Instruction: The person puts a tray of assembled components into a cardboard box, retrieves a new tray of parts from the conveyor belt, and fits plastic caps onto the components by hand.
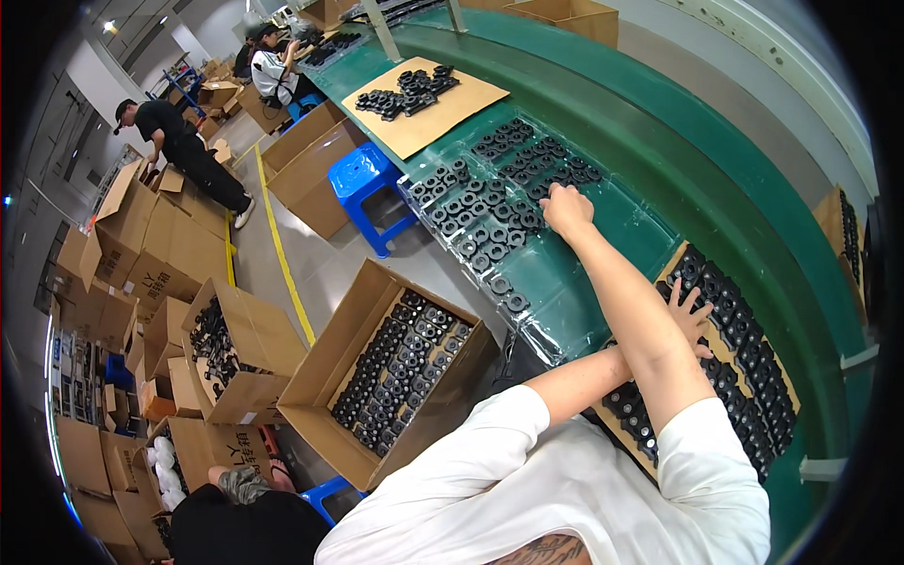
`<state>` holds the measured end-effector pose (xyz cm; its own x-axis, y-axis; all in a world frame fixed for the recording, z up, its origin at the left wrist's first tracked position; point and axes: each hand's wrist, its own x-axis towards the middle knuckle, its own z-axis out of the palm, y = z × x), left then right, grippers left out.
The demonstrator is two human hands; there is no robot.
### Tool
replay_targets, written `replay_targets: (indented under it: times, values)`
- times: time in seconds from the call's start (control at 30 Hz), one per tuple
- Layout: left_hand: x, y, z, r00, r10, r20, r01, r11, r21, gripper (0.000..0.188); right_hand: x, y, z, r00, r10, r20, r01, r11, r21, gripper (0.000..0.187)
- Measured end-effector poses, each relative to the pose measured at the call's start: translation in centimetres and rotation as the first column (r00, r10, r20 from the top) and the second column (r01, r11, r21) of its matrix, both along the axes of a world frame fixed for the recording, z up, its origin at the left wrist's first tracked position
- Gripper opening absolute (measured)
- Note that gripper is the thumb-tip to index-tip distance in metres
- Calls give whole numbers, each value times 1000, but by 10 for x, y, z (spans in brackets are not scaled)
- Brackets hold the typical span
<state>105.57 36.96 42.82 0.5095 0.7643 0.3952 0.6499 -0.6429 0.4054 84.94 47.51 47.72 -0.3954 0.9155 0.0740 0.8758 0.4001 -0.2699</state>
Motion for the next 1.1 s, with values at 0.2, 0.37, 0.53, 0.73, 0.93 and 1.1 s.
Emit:
replay_targets:
  times: [0.2,0.37,0.53,0.73,0.93,1.1]
  values:
    - [1,13,-2,1000,-22,9,21,998,60,71,14,18,-4,987,152,-56,-155,987,-47,24]
    - [10,8,0,998,-64,-20,63,998,-24,69,25,25,-13,990,95,103,-91,995,-42,23]
    - [22,47,-29,987,75,-145,-51,986,161,69,35,42,-4,983,120,-140,-125,992,-23,27]
    - [11,67,-43,994,-74,84,74,997,6,64,150,44,46,803,223,-552,-178,975,135,23]
    - [25,51,10,970,31,-241,-43,998,-44,69,350,33,90,907,-52,-418,52,999,-12,56]
    - [59,49,13,961,0,-275,11,999,38,72,430,41,58,997,69,-40,-71,995,-65,38]
